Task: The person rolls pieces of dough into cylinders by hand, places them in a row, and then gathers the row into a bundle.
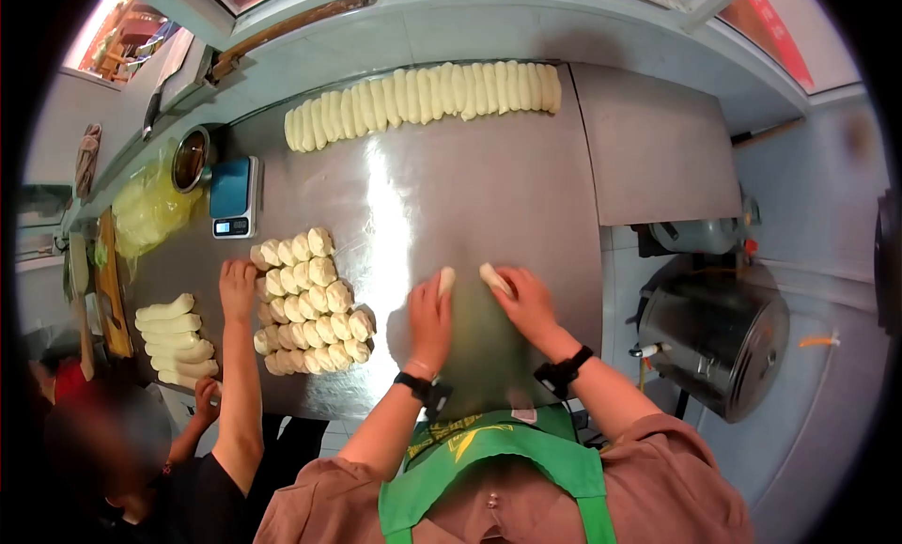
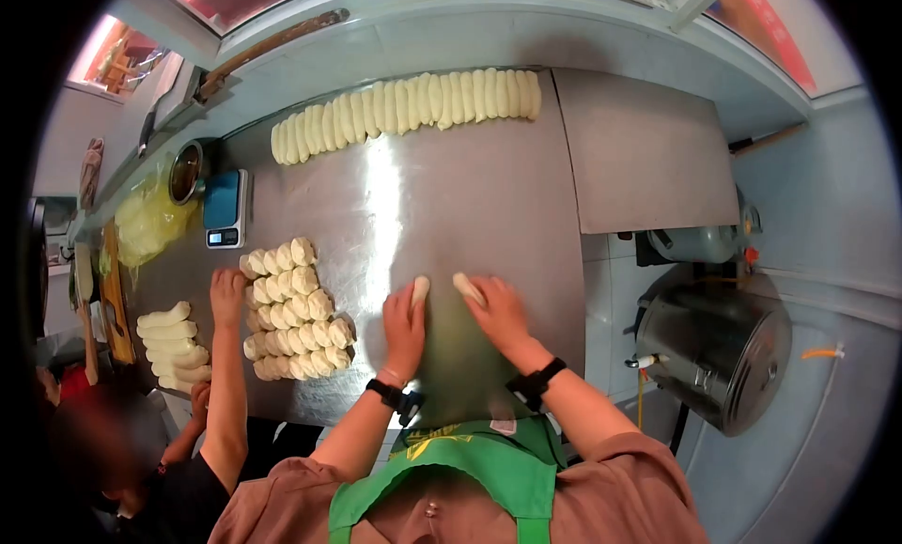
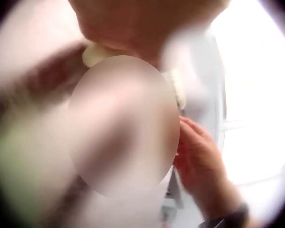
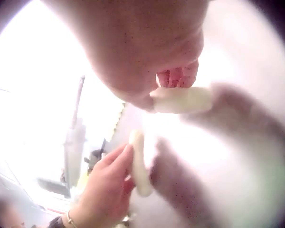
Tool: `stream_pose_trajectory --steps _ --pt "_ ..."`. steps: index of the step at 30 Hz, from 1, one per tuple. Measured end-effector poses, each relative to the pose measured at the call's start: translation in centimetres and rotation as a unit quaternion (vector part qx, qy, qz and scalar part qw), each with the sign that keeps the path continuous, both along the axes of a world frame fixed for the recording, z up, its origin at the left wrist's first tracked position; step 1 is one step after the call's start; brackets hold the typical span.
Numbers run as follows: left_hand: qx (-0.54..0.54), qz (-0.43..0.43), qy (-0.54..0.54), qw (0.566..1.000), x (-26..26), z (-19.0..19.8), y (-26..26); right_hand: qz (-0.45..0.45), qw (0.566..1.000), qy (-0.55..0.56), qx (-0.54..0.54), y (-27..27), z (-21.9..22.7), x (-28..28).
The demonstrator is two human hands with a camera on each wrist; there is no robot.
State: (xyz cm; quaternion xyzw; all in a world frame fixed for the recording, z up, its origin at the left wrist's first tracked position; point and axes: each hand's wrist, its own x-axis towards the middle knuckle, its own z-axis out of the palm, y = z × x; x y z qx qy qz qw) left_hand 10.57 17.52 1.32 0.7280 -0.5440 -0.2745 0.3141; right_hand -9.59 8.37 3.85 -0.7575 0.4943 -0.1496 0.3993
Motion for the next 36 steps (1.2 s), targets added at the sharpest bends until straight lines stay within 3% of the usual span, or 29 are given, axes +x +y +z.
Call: stream_pose_trajectory --steps 1,2,4,8,12,14,15,16,18,19,21,22,23,25,26,29,31,32,34,36 --pt "-0.008 0.068 0.06 0.996 -1.2 -0.2 -0.3 -0.071 0.995 -0.04 0.056 0.6 -0.1 1.4" --pt "-0.005 0.071 0.061 0.996 -2.6 -0.3 -0.4 -0.069 0.995 -0.039 0.06 1.4 -0.9 2.7" --pt "-0.007 0.115 0.042 0.992 -5.0 -0.9 -0.9 -0.099 0.991 -0.077 -0.047 2.7 -3.0 4.5" --pt "0.013 0.119 0.08 0.99 -5.8 0.1 -2.0 -0.101 0.988 -0.101 -0.061 2.9 -4.7 4.5" --pt "-0.115 0.118 0.075 0.984 -6.2 0.8 -7.4 -0.114 0.979 -0.084 -0.144 -2.4 -2.9 4.6" --pt "-0.078 0.099 0.087 0.988 -5.1 -0.7 -8.9 -0.107 0.98 -0.082 -0.15 -4.4 -3.1 4.3" --pt "-0.052 0.072 0.105 0.99 -4.5 -1.2 -9.4 -0.091 0.976 -0.011 -0.195 -5.4 -3.2 4.1" --pt "-0.056 0.078 0.102 0.99 -3.4 -0.1 -9.1 -0.075 0.965 0.058 -0.243 -6.2 -2.9 4.6" --pt "-0.089 0.097 -0.053 0.99 -0.2 2.5 -4.8 -0.056 0.967 0.066 -0.238 -4.8 -0.9 6.0" --pt "-0.102 0.141 -0.056 0.983 1.8 2.8 -1.9 -0.044 0.967 0.074 -0.239 -3.9 0.1 7.2" --pt "-0.076 0.242 -0.05 0.966 5.6 3.5 4.5 0.035 0.996 -0.061 -0.057 0.2 -0.8 10.8" --pt "-0.037 0.303 -0.04 0.952 6.9 3.9 7.4 0.05 0.994 -0.07 0.07 2.3 -0.4 13.4" --pt "-0.015 0.308 -0.086 0.947 8.0 4.3 9.5 0.065 0.976 -0.077 0.195 4.1 -0.1 16.1" --pt "0.05 0.295 -0.16 0.941 9.1 4.3 12.6 0.086 0.986 -0.102 0.105 7.6 -2.5 20.8" --pt "0.052 0.297 -0.16 0.94 9.2 4.4 12.7 0.141 0.979 -0.082 0.125 8.1 -3.2 22.4" --pt "0.063 0.225 -0.235 0.943 8.5 4.7 12.6 0.159 0.975 -0.048 0.147 8.3 -2.8 23.6" --pt "0.047 0.192 -0.225 0.954 7.9 4.7 12.6 0.162 0.962 -0.156 0.156 7.6 -4.6 22.1" --pt "0.028 0.158 -0.216 0.963 7.5 4.5 12.3 0.16 0.963 -0.152 0.153 7.1 -4.8 20.5" --pt "0.02 0.103 -0.082 0.991 5.9 3.5 12.6 0.109 0.922 -0.224 0.295 5.8 -2.5 15.4" --pt "-0.049 0.026 -0.021 0.998 5.0 3.8 10.9 0.073 0.926 -0.229 0.291 3.3 1.1 9.0"
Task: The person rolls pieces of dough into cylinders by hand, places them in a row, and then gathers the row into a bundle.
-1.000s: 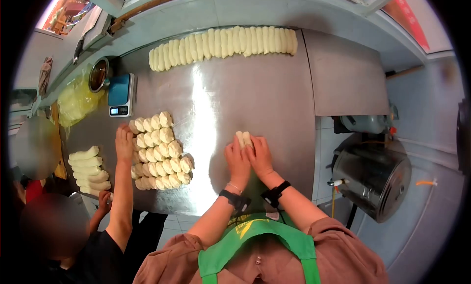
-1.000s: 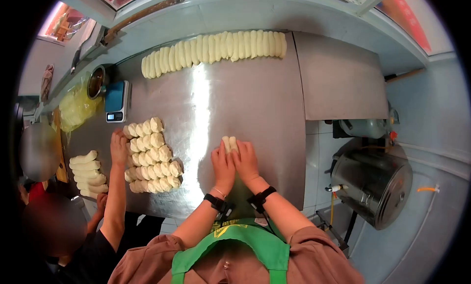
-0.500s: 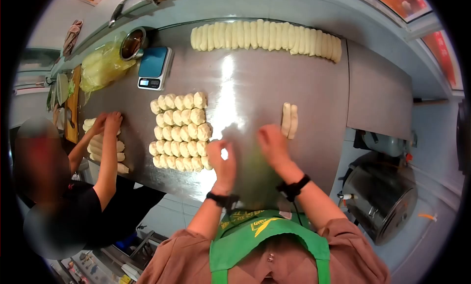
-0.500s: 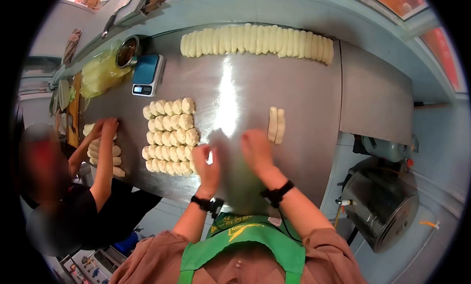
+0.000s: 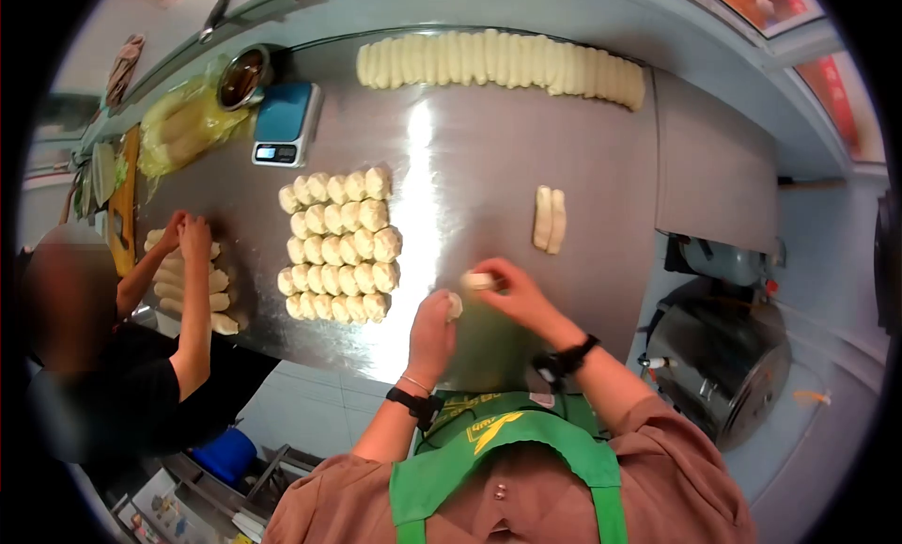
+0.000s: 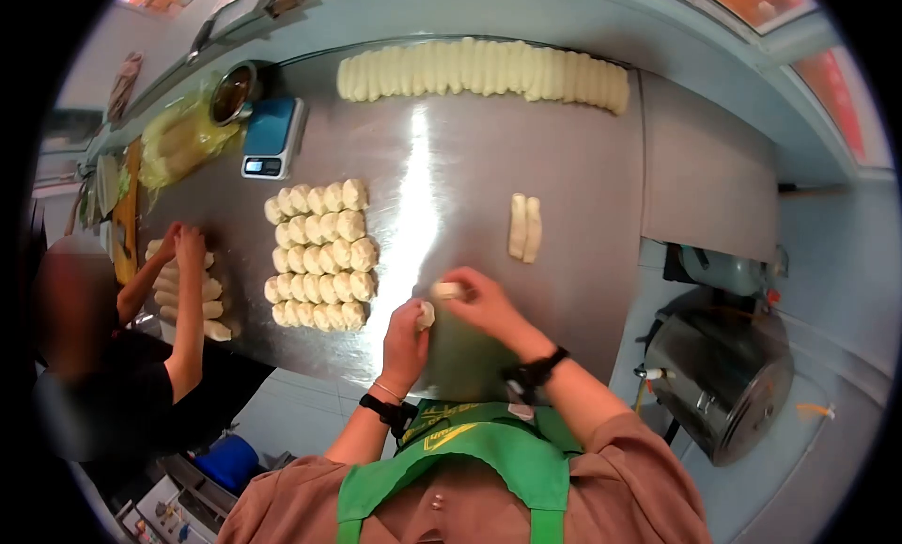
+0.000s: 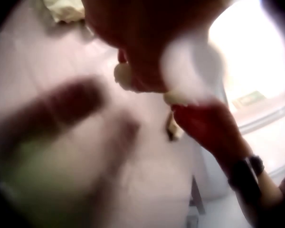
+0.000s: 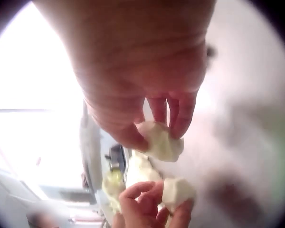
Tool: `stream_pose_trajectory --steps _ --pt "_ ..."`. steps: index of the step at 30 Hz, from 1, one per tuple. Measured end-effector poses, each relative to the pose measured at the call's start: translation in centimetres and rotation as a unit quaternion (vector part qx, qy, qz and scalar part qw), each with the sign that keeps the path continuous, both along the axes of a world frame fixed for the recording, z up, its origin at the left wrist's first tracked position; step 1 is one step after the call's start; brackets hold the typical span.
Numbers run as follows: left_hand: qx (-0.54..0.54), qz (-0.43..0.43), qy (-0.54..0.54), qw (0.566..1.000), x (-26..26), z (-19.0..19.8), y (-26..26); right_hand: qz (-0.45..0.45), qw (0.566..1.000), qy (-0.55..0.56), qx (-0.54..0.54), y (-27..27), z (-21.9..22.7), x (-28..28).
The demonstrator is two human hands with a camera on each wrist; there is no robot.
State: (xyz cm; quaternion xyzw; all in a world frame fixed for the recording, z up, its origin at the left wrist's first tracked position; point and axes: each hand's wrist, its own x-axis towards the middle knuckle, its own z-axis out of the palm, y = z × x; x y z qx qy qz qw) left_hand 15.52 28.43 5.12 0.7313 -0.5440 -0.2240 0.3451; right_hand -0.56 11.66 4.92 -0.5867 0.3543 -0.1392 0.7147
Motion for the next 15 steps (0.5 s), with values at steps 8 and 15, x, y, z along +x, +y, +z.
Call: stream_pose_trajectory --steps 8,15 --pt "0.037 -0.196 -0.152 0.968 -1.9 -1.8 -0.9 -0.04 0.84 0.291 -0.455 2.6 -0.3 -17.9" --pt "0.032 -0.056 -0.278 0.958 -0.4 -2.9 -20.9 -0.179 0.706 0.406 -0.552 -13.5 -6.2 -10.5"
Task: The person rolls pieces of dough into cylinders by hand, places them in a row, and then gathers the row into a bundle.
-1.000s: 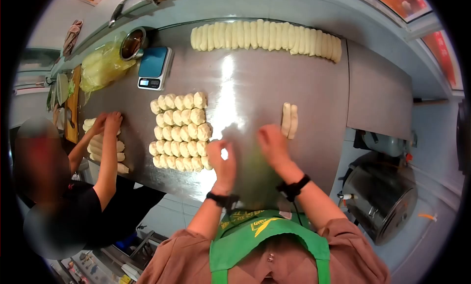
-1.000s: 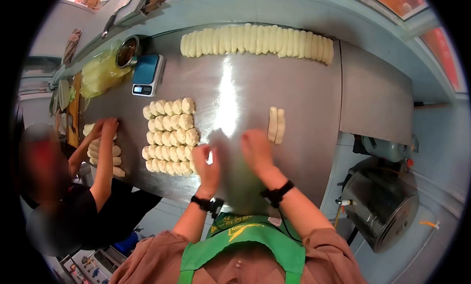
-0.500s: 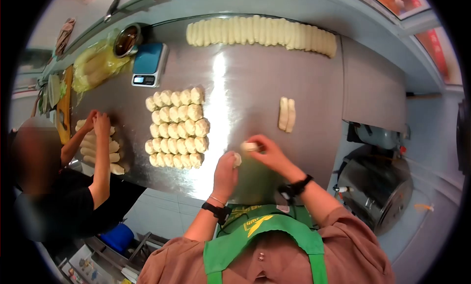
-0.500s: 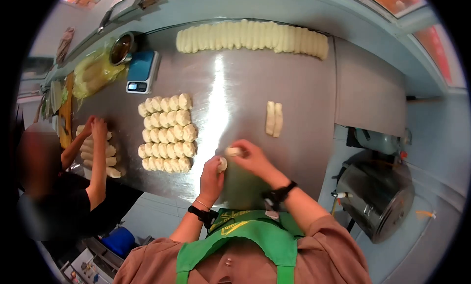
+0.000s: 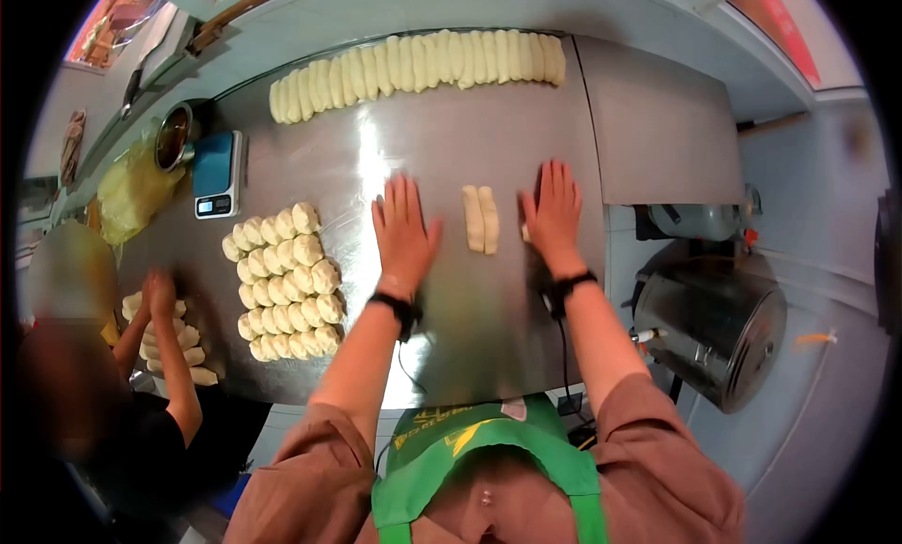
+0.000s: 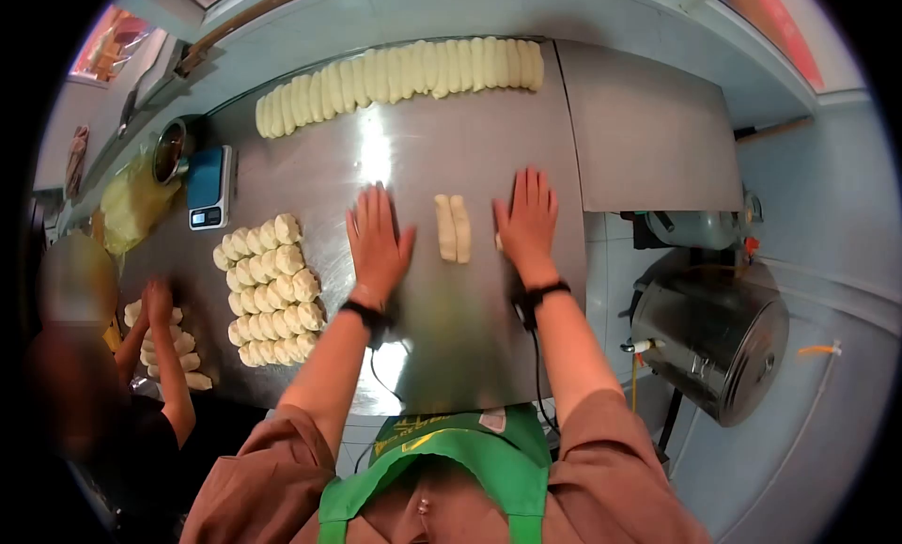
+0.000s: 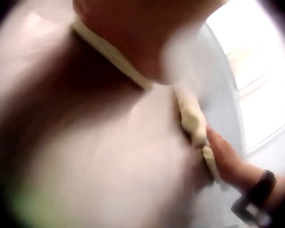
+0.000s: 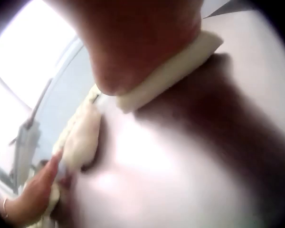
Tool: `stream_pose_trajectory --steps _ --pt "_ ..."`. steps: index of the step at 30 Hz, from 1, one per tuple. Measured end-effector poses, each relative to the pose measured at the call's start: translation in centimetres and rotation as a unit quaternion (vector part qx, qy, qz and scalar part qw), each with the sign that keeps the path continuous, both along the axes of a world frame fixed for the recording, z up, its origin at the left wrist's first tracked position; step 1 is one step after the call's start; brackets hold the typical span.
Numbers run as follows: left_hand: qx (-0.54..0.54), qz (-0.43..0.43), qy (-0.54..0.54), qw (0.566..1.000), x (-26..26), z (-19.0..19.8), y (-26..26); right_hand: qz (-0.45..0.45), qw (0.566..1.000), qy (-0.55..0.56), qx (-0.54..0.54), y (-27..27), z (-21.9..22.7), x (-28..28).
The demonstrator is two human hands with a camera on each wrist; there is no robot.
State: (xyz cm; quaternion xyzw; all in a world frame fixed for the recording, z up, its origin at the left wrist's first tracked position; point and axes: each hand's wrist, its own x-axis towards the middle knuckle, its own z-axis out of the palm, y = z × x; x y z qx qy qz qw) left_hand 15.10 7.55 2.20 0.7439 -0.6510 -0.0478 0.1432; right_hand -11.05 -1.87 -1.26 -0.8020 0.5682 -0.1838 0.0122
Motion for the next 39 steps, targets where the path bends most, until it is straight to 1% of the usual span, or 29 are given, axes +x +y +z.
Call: stream_pose_trajectory --steps 1,3,4,6,7,8,10,12,14,15,17,18,19,20,21,22,24,25,26,27,28,29,31,32,34,35,36,37,39 --pt "-0.03 0.015 -0.006 0.999 0.3 -0.2 -1.6 -0.005 1.0 0.002 0.001 0.4 0.1 0.0" --pt "0.014 -0.014 0.002 1.0 -0.3 -0.2 1.6 0.02 0.999 0.042 0.012 1.4 0.8 -0.1" --pt "0.048 -0.038 0.005 0.998 -0.6 -0.2 3.7 0.049 0.996 0.051 0.047 4.5 0.4 -1.0" --pt "0.105 -0.067 0.061 0.99 -2.0 0.1 12.3 0.08 0.985 0.052 0.144 16.7 1.7 -3.7" --pt "0.165 -0.079 0.07 0.981 -2.8 0.6 16.6 0.085 0.975 0.044 0.201 20.3 2.9 -4.5" --pt "0.156 -0.093 0.081 0.98 -3.3 0.4 19.8 0.085 0.975 0.044 0.202 20.0 3.7 -4.5" --pt "0.138 -0.084 0.044 0.986 -2.3 -0.2 15.6 0.051 0.95 0.082 0.297 18.2 4.5 -3.7" --pt "0.074 -0.044 0.001 0.996 -0.9 -0.9 8.6 0.027 0.992 0.046 0.111 10.3 0.6 -2.4" --pt "-0.005 0.016 -0.018 1.0 1.6 -1.2 -0.6 -0.026 0.999 0.012 0.021 1.5 0.3 -0.3" --pt "-0.027 0.044 -0.026 0.998 2.4 -1.7 -2.9 -0.025 0.999 0.012 0.02 0.6 0.1 -0.2" --pt "-0.017 0.031 -0.033 0.999 1.6 -1.5 -0.4 -0.029 1.0 0.009 0.004 0.3 0.2 0.1" --pt "-0.013 0.015 -0.039 0.999 1.0 -1.3 1.2 -0.001 1.0 0.017 0.024 3.4 0.3 -0.4" --pt "0.034 -0.001 -0.026 0.999 0.0 -0.8 4.8 0.028 0.998 0.025 0.041 8.3 0.7 -1.4" --pt "0.078 -0.03 -0.001 0.996 -0.9 0.4 8.4 0.051 0.993 0.011 0.104 13.1 1.8 -2.3" --pt "0.086 -0.058 0.031 0.994 -1.8 0.6 12.3 0.073 0.983 -0.003 0.169 17.3 3.0 -3.4" --pt "0.089 -0.078 0.028 0.993 -2.4 1.1 15.5 0.092 0.98 -0.006 0.175 20.4 4.3 -4.8" --pt "0.103 -0.071 0.066 0.99 -1.6 0.6 18.0 0.111 0.978 -0.01 0.178 21.3 5.5 -7.0" --pt "0.12 -0.065 0.105 0.985 -1.2 0.9 18.4 0.091 0.965 -0.039 0.243 21.0 5.7 -8.1" --pt "0.119 -0.067 0.104 0.985 -0.9 0.8 18.1 0.069 0.947 -0.068 0.305 20.6 5.7 -8.6" --pt "0.102 -0.037 0.178 0.978 -0.6 0.8 16.8 0.07 0.949 -0.068 0.3 19.5 5.7 -8.6" --pt "0.085 -0.005 0.251 0.964 -0.4 1.1 15.2 0.065 0.942 -0.137 0.299 17.6 6.0 -8.3" --pt "0.083 -0.005 0.251 0.965 -0.6 1.2 13.6 0.06 0.929 -0.205 0.301 15.9 6.2 -8.1" --pt "-0.044 0.074 0.286 0.954 -2.0 1.7 8.8 -0.054 0.871 -0.344 0.346 12.4 6.0 -5.3" --pt "-0.03 0.1 0.301 0.948 -2.8 1.3 6.5 -0.111 0.823 -0.432 0.353 10.6 5.6 -3.4" --pt "-0.018 0.129 0.315 0.94 -4.8 -0.6 3.2 -0.101 0.865 -0.36 0.333 6.6 4.0 -0.3" --pt "-0.023 0.124 0.313 0.941 -6.2 -2.0 2.0 -0.099 0.866 -0.359 0.335 5.8 2.6 1.0" --pt "-0.029 0.118 0.31 0.943 -7.4 -2.8 1.2 -0.037 0.922 -0.312 0.226 5.2 0.7 2.1" --pt "-0.031 0.118 0.31 0.943 -8.4 -2.5 0.6 0.025 0.959 -0.26 0.111 4.6 0.0 3.4" --pt "-0.003 0.174 0.275 0.946 -10.2 -1.8 0.9 0.029 0.947 -0.299 0.117 5.7 -0.5 5.2"
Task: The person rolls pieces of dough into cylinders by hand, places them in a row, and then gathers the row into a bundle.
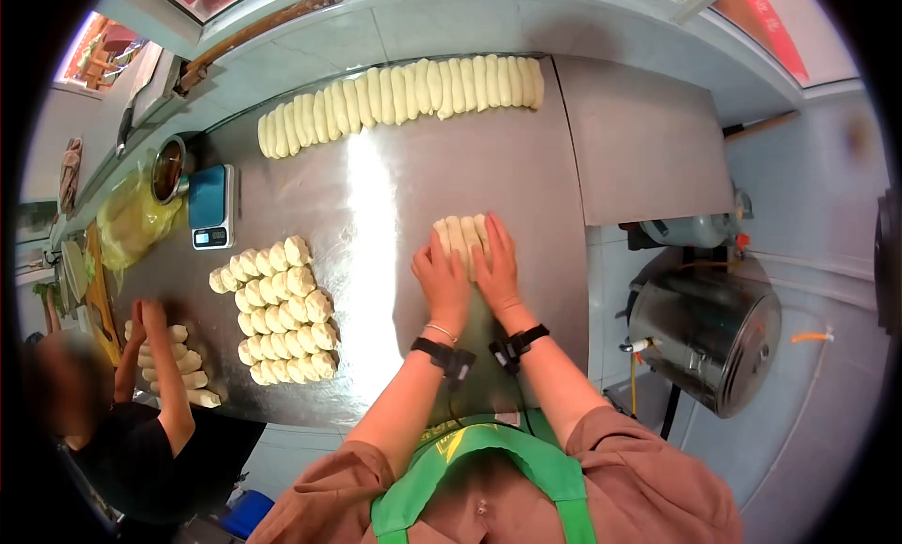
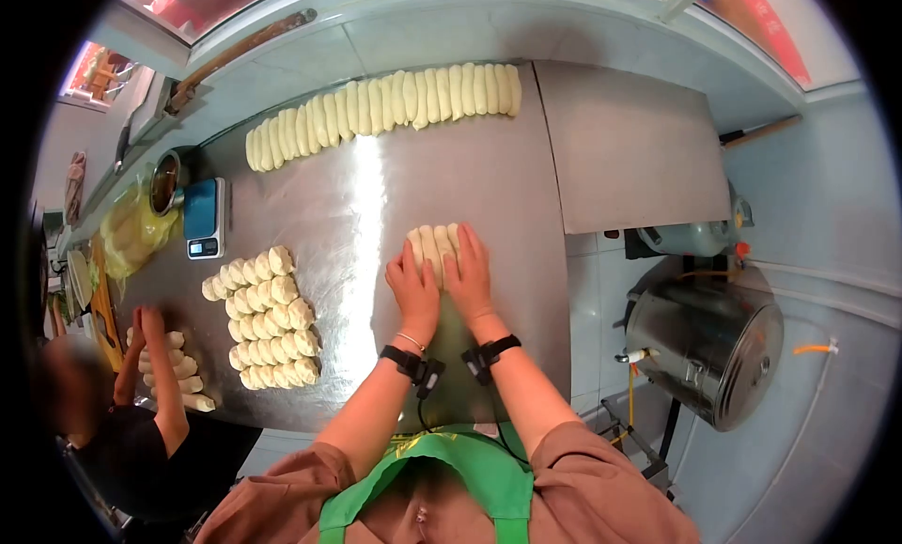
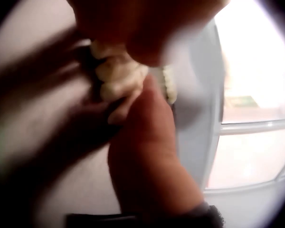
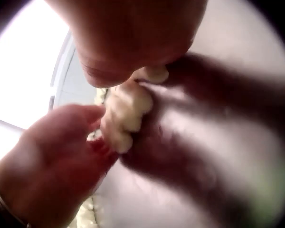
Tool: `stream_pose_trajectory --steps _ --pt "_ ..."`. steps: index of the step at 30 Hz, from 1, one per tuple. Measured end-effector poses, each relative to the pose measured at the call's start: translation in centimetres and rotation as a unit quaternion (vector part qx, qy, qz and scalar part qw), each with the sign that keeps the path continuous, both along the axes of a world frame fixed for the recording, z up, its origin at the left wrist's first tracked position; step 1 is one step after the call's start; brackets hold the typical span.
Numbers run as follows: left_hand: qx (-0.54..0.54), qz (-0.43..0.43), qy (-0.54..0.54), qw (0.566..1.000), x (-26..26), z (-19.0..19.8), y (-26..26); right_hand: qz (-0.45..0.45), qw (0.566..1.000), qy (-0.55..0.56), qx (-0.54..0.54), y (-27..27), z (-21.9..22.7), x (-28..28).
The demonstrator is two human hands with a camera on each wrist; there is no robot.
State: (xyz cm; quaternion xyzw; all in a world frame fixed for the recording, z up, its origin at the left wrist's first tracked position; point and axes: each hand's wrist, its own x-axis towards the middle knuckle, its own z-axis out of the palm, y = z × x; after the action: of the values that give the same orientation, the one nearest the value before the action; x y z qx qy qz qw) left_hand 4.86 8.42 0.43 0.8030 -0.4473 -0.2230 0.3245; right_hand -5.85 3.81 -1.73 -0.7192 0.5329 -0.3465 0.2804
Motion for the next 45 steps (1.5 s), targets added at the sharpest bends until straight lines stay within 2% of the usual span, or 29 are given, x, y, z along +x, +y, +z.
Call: stream_pose_trajectory --steps 2,4,5,6,7,8,9,10,11,13,17,19,20,21,22,24,25,26,27,28,30,31,32,34,36,40,42,43,45 --pt "-0.001 0.023 0.015 1.0 -1.3 -0.3 -0.1 -0.001 0.999 -0.041 0.009 1.1 0.3 1.1" --pt "-0.006 0.049 0.032 0.998 -1.7 -0.3 -0.3 -0.029 0.988 -0.115 0.098 1.5 0.7 1.5" --pt "-0.01 0.079 0.116 0.99 -1.8 -0.2 -0.4 -0.027 0.988 -0.114 0.099 1.4 1.0 1.3" --pt "-0.016 0.108 0.199 0.974 -2.0 0.1 -0.8 -0.025 0.974 -0.163 0.157 1.1 1.3 1.1" --pt "-0.015 0.106 0.198 0.974 -2.1 0.8 -0.9 -0.025 0.953 -0.213 0.214 1.0 1.4 1.0" --pt "-0.021 0.139 0.266 0.953 -2.2 1.4 -1.2 -0.027 0.954 -0.215 0.209 0.8 1.5 0.7" --pt "-0.029 0.169 0.335 0.927 -2.3 2.2 -2.2 -0.033 0.912 -0.299 0.28 0.4 1.6 0.3" --pt "-0.035 0.159 0.335 0.928 -2.4 3.2 -3.4 -0.038 0.858 -0.379 0.345 -0.7 1.8 0.2" --pt "-0.026 0.164 0.333 0.928 -2.8 4.1 -4.9 -0.039 0.861 -0.383 0.332 -2.3 1.9 0.0" --pt "-0.016 0.162 0.331 0.93 -3.3 4.9 -8.2 -0.072 0.813 -0.455 0.355 -5.0 3.1 -0.3" --pt "-0.055 0.083 0.279 0.955 -4.1 5.4 -18.3 -0.066 0.839 -0.464 0.277 -15.7 4.0 -1.7" --pt "-0.072 0.065 0.269 0.958 -4.5 5.1 -23.7 -0.043 0.893 -0.407 0.186 -21.3 3.9 -2.3" --pt "-0.131 0.053 0.279 0.95 -4.7 4.8 -26.3 -0.043 0.893 -0.408 0.184 -23.8 3.9 -2.5" --pt "-0.189 0.041 0.288 0.938 -4.8 4.5 -28.6 -0.035 0.923 -0.365 0.118 -26.3 3.7 -2.6" --pt "-0.192 0.039 0.288 0.937 -4.8 4.2 -30.7 -0.026 0.946 -0.32 0.052 -28.4 3.9 -2.7" --pt "-0.197 -0.009 0.225 0.954 -4.4 3.7 -33.8 -0.028 0.96 -0.279 0.021 -31.4 3.2 -2.5" --pt "-0.168 -0.021 0.181 0.969 -4.1 3.1 -34.8 -0.035 0.986 -0.163 -0.02 -32.6 2.0 -2.4" --pt "-0.168 -0.02 0.18 0.969 -3.8 2.5 -35.1 -0.041 0.996 -0.043 -0.061 -33.4 0.9 -2.5" --pt "-0.145 -0.054 0.028 0.988 -3.5 2.6 -35.0 -0.041 0.996 -0.043 -0.06 -33.6 0.8 -2.4" --pt "-0.117 -0.087 -0.123 0.982 -3.3 2.7 -34.9 -0.03 0.996 -0.038 -0.074 -33.4 0.8 -2.3" --pt "-0.162 -0.08 -0.143 0.973 -2.6 2.5 -34.8 -0.019 0.995 -0.033 -0.087 -33.6 1.1 -2.6" --pt "-0.208 -0.07 -0.164 0.962 -2.2 2.3 -34.7 -0.036 0.992 0.011 -0.12 -33.8 1.4 -2.9" --pt "-0.205 -0.069 -0.164 0.962 -1.8 2.1 -34.8 -0.052 0.986 0.056 -0.152 -33.8 1.6 -3.0" --pt "-0.226 -0.135 -0.208 0.942 -1.1 0.6 -35.1 -0.035 0.98 0.059 -0.187 -33.8 0.7 -1.9" --pt "-0.21 -0.144 -0.188 0.949 -0.9 0.1 -34.8 -0.021 0.972 0.062 -0.228 -33.6 0.6 -1.4" --pt "-0.225 -0.149 -0.176 0.947 0.3 2.0 -31.8 -0.025 0.979 0.073 -0.188 -32.7 2.5 -2.6" --pt "-0.219 -0.149 -0.093 0.96 1.4 2.4 -26.9 -0.06 0.984 0.023 -0.168 -30.5 3.7 -3.4" --pt "-0.213 -0.146 -0.09 0.962 2.3 1.5 -23.4 -0.089 0.985 -0.019 -0.144 -27.7 3.8 -3.2" --pt "-0.164 -0.126 -0.084 0.975 4.2 2.2 -15.3 -0.054 0.992 -0.117 -0.001 -21.2 5.0 -2.3"
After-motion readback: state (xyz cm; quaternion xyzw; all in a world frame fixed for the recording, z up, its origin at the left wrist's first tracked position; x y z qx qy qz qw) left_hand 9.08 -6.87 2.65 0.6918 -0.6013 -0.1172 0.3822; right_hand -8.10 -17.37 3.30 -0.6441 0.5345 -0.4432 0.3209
